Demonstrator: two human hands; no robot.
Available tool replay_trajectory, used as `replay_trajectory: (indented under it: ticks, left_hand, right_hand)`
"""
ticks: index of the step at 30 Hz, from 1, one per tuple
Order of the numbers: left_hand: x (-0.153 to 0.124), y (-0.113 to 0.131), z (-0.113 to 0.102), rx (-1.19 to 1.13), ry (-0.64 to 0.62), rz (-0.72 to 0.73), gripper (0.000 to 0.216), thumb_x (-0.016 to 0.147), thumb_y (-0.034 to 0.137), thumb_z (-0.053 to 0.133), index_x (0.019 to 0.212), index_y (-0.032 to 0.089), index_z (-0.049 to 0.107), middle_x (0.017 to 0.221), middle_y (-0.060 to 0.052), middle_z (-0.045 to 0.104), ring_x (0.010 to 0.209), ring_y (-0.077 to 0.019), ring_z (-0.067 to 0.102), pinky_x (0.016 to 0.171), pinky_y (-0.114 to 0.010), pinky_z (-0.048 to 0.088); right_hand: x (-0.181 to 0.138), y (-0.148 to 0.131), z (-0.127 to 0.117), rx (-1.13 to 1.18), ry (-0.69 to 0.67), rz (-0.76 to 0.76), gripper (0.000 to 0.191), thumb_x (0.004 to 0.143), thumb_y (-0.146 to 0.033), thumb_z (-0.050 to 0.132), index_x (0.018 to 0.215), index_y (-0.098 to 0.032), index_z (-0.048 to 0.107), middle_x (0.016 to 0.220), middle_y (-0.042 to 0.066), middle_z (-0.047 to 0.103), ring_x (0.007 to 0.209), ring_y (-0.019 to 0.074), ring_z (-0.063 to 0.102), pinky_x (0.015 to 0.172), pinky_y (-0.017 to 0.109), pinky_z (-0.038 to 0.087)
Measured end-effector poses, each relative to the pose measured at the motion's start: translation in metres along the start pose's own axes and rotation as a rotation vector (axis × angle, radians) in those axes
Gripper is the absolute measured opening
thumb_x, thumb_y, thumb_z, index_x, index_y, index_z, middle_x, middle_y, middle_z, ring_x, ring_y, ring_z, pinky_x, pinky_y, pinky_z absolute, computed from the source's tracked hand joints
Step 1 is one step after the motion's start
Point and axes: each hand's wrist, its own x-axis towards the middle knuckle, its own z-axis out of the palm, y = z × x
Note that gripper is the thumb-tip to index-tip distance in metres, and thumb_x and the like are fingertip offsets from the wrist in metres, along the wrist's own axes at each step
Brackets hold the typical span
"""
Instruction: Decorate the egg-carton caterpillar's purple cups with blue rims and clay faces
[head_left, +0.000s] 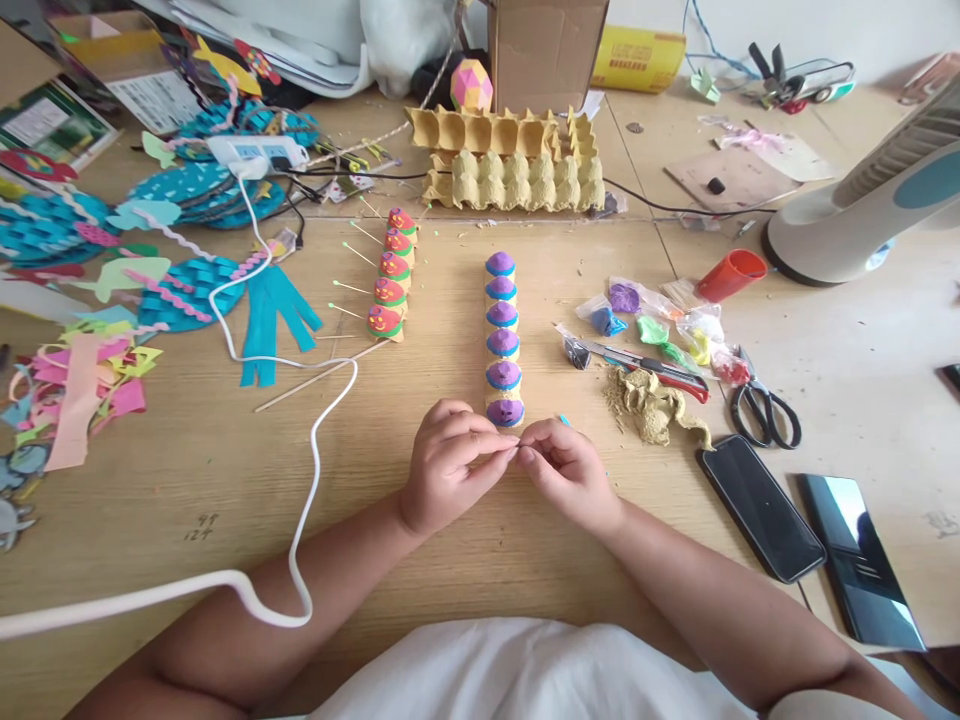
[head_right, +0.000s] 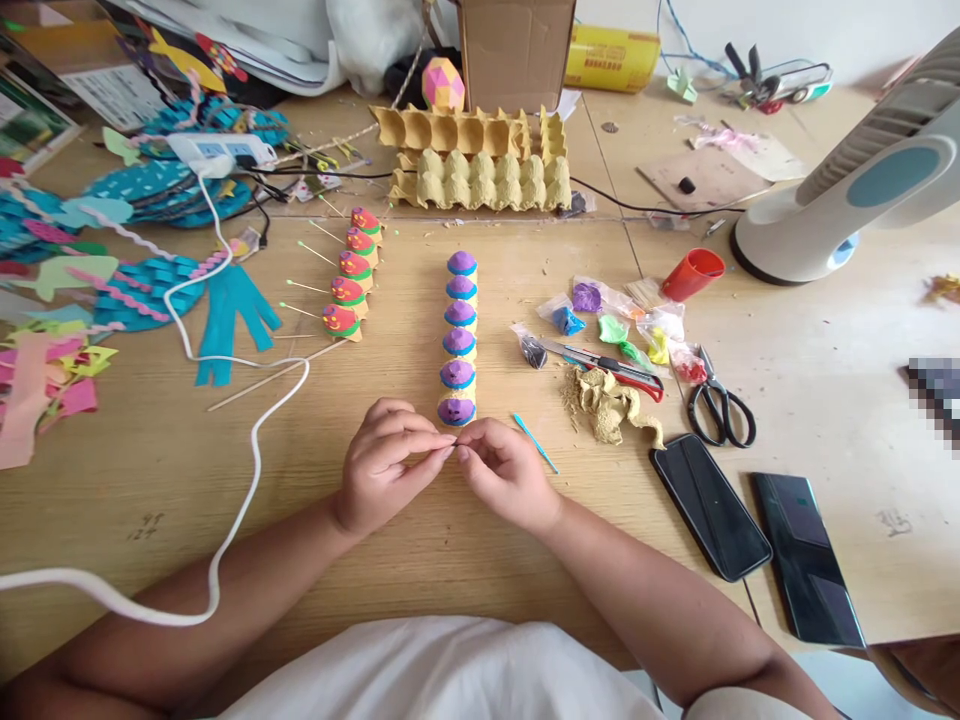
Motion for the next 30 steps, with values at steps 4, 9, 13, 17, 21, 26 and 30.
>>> replay_trajectory:
  ticks: [4, 9, 13, 17, 21, 26, 30]
  left_hand:
    - [-0.0004, -0.0004, 0.0003, 0.003, 0.0, 0.005, 0.015, 0.088, 0.011, 0.077, 0.095, 0.024, 0.074, 0.081, 0.001, 0.074, 0.079, -0.0158, 0.059, 0.079, -0.034, 0.052]
    - [0.0002, -0.0001, 0.0, 0.012, -0.008, 0.007, 0.013, 0.089, 0.013, 0.076, 0.095, 0.024, 0.075, 0.081, 0.001, 0.074, 0.079, -0.0156, 0.06, 0.078, -0.034, 0.052]
    - [0.0011, 0.0009, -0.0001, 0.014, -0.006, 0.008, 0.012, 0.089, 0.013, 0.076, 0.094, 0.025, 0.075, 0.08, 0.001, 0.074, 0.078, -0.0156, 0.06, 0.078, -0.034, 0.052]
    - [-0.0002, 0.0009, -0.0001, 0.002, -0.014, -0.006, 0.012, 0.089, 0.016, 0.076, 0.097, 0.025, 0.075, 0.084, 0.0, 0.075, 0.08, -0.016, 0.062, 0.08, -0.035, 0.052]
    - [-0.0022, -0.0008, -0.0002, -0.019, -0.036, -0.018, 0.013, 0.09, 0.017, 0.075, 0.1, 0.024, 0.075, 0.088, -0.001, 0.075, 0.083, -0.0171, 0.062, 0.083, -0.036, 0.052]
    - [-0.002, -0.0018, -0.0002, -0.025, -0.049, -0.011, 0.013, 0.09, 0.017, 0.075, 0.101, 0.024, 0.075, 0.086, -0.001, 0.075, 0.083, -0.0171, 0.06, 0.082, -0.036, 0.052]
    - [-0.0019, -0.0015, -0.0004, -0.021, -0.044, -0.009, 0.012, 0.09, 0.018, 0.075, 0.1, 0.024, 0.075, 0.087, -0.002, 0.075, 0.084, -0.0175, 0.061, 0.083, -0.037, 0.052]
  right_hand:
    - [-0.0002, -0.0007, 0.0002, -0.028, 0.008, 0.001, 0.029, 0.098, -0.05, 0.063, 0.094, -0.022, 0.06, 0.07, -0.002, 0.054, 0.059, 0.0114, 0.046, 0.055, 0.025, 0.039]
    - [-0.0001, -0.0003, -0.0002, -0.044, 0.017, 0.009, 0.029, 0.098, -0.051, 0.063, 0.092, -0.022, 0.06, 0.07, -0.002, 0.055, 0.06, 0.0118, 0.047, 0.056, 0.026, 0.04]
    - [0.0, 0.0, -0.0003, -0.027, 0.022, 0.03, 0.031, 0.098, -0.052, 0.063, 0.091, -0.023, 0.06, 0.071, -0.001, 0.056, 0.061, 0.0127, 0.048, 0.057, 0.027, 0.041]
    - [0.0, -0.0004, -0.0011, -0.019, 0.032, 0.054, 0.035, 0.096, -0.057, 0.064, 0.089, -0.023, 0.06, 0.072, -0.001, 0.057, 0.062, 0.0132, 0.05, 0.058, 0.027, 0.043]
    - [-0.0004, 0.0001, -0.0025, -0.02, 0.033, 0.042, 0.033, 0.096, -0.054, 0.065, 0.088, -0.022, 0.061, 0.074, 0.001, 0.061, 0.066, 0.0142, 0.054, 0.061, 0.028, 0.045]
    - [-0.0003, 0.0018, -0.0033, -0.027, 0.023, -0.003, 0.029, 0.098, -0.048, 0.065, 0.086, -0.022, 0.062, 0.075, 0.001, 0.063, 0.065, 0.014, 0.056, 0.062, 0.029, 0.045]
    - [-0.0002, 0.0011, -0.0032, -0.034, 0.047, 0.028, 0.034, 0.095, -0.055, 0.066, 0.086, -0.022, 0.062, 0.074, 0.002, 0.063, 0.066, 0.0149, 0.057, 0.062, 0.029, 0.047]
